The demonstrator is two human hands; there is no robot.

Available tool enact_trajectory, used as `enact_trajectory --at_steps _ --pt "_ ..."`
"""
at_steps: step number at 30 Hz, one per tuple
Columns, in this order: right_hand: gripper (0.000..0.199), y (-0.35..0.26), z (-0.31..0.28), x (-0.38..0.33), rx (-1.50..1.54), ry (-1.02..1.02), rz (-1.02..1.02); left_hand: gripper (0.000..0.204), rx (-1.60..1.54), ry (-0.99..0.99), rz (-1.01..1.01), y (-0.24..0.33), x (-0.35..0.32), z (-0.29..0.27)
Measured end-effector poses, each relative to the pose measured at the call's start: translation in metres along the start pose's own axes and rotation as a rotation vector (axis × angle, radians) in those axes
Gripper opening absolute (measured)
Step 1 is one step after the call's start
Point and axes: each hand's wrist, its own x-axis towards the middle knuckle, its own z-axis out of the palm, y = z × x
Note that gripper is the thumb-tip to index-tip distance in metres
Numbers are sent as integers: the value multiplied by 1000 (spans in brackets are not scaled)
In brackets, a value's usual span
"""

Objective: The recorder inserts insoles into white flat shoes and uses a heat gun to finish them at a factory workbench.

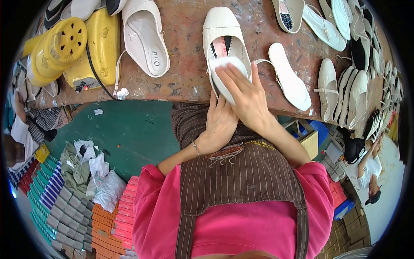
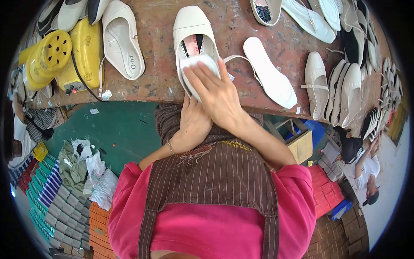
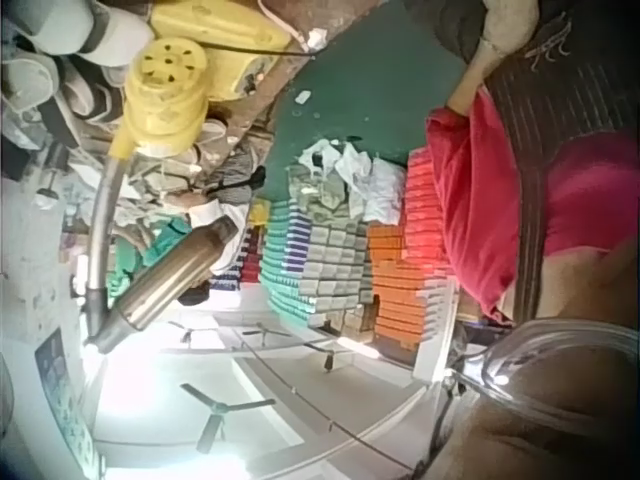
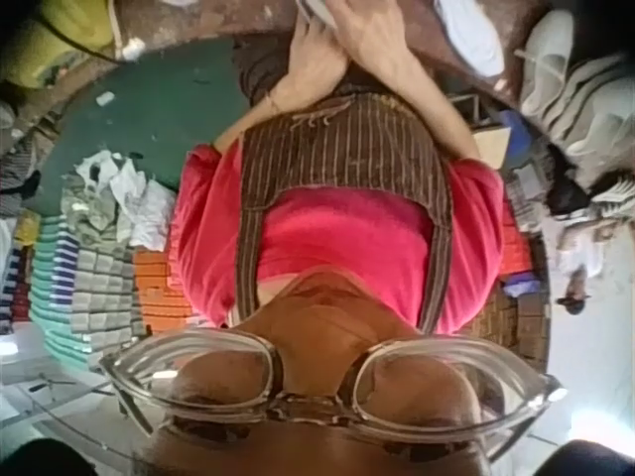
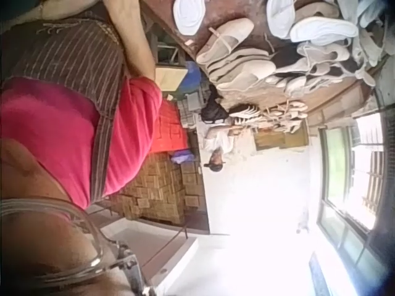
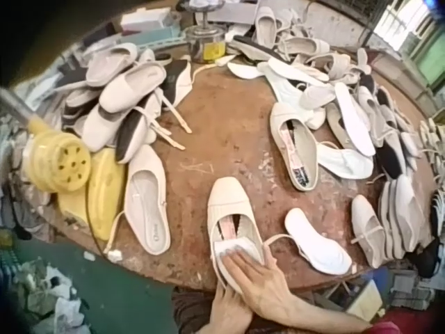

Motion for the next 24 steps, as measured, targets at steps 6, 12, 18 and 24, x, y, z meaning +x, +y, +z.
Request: enact_trajectory --at_steps 6,12,18,24 --pt "44 20 6 70 -193 -109 38 47 -51 62 -69 2 7 -1" --pt "29 9 22 30 -340 152 -32 51 -58 69 -18 -2 1 6" --pt "36 9 19 67 -340 34 84 42 -74 -24 -65 -3 1 1" --pt "44 7 20 74 -376 -72 77 37 -41 32 -27 -4 3 3"
